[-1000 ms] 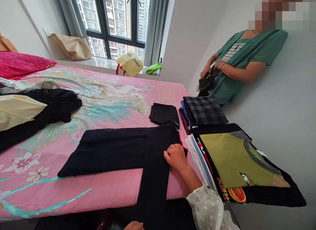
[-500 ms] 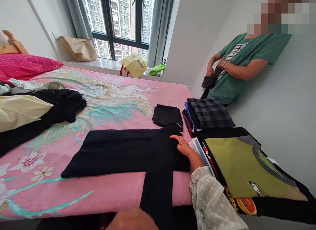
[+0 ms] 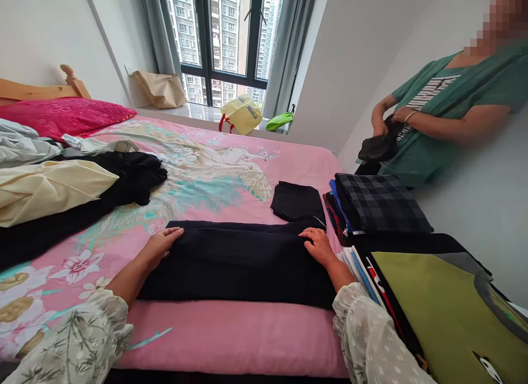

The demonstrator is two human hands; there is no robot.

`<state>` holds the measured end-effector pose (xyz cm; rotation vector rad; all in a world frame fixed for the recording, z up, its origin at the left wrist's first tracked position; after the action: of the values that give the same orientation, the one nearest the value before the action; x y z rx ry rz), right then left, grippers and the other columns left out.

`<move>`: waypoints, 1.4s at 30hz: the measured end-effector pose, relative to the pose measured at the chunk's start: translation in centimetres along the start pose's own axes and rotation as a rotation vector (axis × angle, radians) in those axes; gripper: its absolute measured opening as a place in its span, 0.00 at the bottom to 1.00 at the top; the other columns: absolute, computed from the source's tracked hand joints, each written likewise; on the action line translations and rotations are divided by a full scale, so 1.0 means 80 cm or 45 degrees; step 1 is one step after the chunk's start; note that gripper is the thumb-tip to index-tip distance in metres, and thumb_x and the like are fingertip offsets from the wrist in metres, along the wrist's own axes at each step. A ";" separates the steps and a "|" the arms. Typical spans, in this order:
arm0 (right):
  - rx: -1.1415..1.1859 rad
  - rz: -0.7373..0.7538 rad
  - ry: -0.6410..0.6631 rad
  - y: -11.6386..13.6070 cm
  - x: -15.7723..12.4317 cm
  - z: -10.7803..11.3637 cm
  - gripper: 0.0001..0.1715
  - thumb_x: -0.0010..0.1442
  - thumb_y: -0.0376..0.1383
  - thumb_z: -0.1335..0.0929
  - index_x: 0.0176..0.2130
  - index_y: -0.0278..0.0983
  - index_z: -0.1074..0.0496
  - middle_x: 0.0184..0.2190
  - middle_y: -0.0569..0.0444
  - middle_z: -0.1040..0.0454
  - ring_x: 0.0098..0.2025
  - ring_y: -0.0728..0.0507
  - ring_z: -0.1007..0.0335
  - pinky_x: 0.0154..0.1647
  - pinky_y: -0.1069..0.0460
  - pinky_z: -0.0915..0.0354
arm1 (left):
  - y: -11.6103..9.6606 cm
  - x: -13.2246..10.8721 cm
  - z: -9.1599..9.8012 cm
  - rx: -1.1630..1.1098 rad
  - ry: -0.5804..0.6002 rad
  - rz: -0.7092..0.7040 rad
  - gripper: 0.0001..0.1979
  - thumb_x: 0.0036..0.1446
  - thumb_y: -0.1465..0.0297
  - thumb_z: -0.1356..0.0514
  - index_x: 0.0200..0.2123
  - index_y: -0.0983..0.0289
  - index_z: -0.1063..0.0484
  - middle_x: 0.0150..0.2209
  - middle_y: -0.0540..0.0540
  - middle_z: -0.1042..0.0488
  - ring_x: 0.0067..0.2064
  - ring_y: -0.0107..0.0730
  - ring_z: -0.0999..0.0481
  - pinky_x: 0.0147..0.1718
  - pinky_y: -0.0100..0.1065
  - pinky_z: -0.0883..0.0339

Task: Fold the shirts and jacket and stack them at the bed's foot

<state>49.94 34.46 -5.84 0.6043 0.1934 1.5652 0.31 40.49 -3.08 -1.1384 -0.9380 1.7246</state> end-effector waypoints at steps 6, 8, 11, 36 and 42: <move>-0.134 -0.083 -0.036 0.010 0.014 -0.004 0.18 0.56 0.32 0.41 0.39 0.40 0.25 0.39 0.51 0.27 0.47 0.44 0.36 0.50 0.49 0.41 | -0.020 0.001 -0.001 -0.220 0.024 -0.196 0.28 0.36 0.69 0.31 0.45 0.66 0.29 0.31 0.51 0.25 0.30 0.30 0.26 0.28 0.27 0.33; -0.177 -0.176 -0.045 0.006 0.020 -0.006 0.20 0.58 0.31 0.43 0.42 0.40 0.26 0.37 0.51 0.28 0.44 0.44 0.35 0.46 0.50 0.40 | -0.015 0.004 0.005 -0.245 -0.073 -0.242 0.27 0.38 0.69 0.32 0.46 0.65 0.29 0.32 0.50 0.25 0.31 0.28 0.27 0.30 0.26 0.34; -0.231 -0.228 -0.015 0.007 0.023 -0.009 0.20 0.59 0.32 0.43 0.44 0.42 0.27 0.37 0.51 0.27 0.44 0.43 0.34 0.44 0.50 0.41 | 0.005 0.012 0.011 -0.142 -0.102 -0.122 0.25 0.38 0.68 0.32 0.43 0.67 0.28 0.30 0.51 0.26 0.30 0.27 0.28 0.29 0.26 0.36; -0.199 -0.070 -0.306 0.091 0.019 -0.007 0.15 0.61 0.36 0.42 0.38 0.34 0.28 0.38 0.45 0.27 0.43 0.40 0.34 0.50 0.46 0.41 | -0.016 0.003 0.018 0.485 -0.202 -0.651 0.20 0.53 0.72 0.48 0.48 0.64 0.27 0.51 0.57 0.28 0.55 0.38 0.33 0.58 0.37 0.45; -0.053 0.277 0.285 0.190 0.000 -0.064 0.26 0.66 0.44 0.45 0.58 0.38 0.37 0.60 0.50 0.38 0.64 0.42 0.50 0.65 0.41 0.59 | 0.009 -0.020 -0.043 1.306 0.193 -0.886 0.29 0.61 0.58 0.54 0.63 0.62 0.44 0.66 0.55 0.47 0.67 0.44 0.53 0.62 0.55 0.62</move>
<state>34.18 34.09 -2.97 0.4270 0.2691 1.8438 3.73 39.22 -4.33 -0.1987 -0.1953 1.2150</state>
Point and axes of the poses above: each hand's wrist, its own x-axis towards the middle knuckle, its own z-axis out of the back of the hand, y = z × x, the point moved 4 cm from there along x, towards the middle knuckle
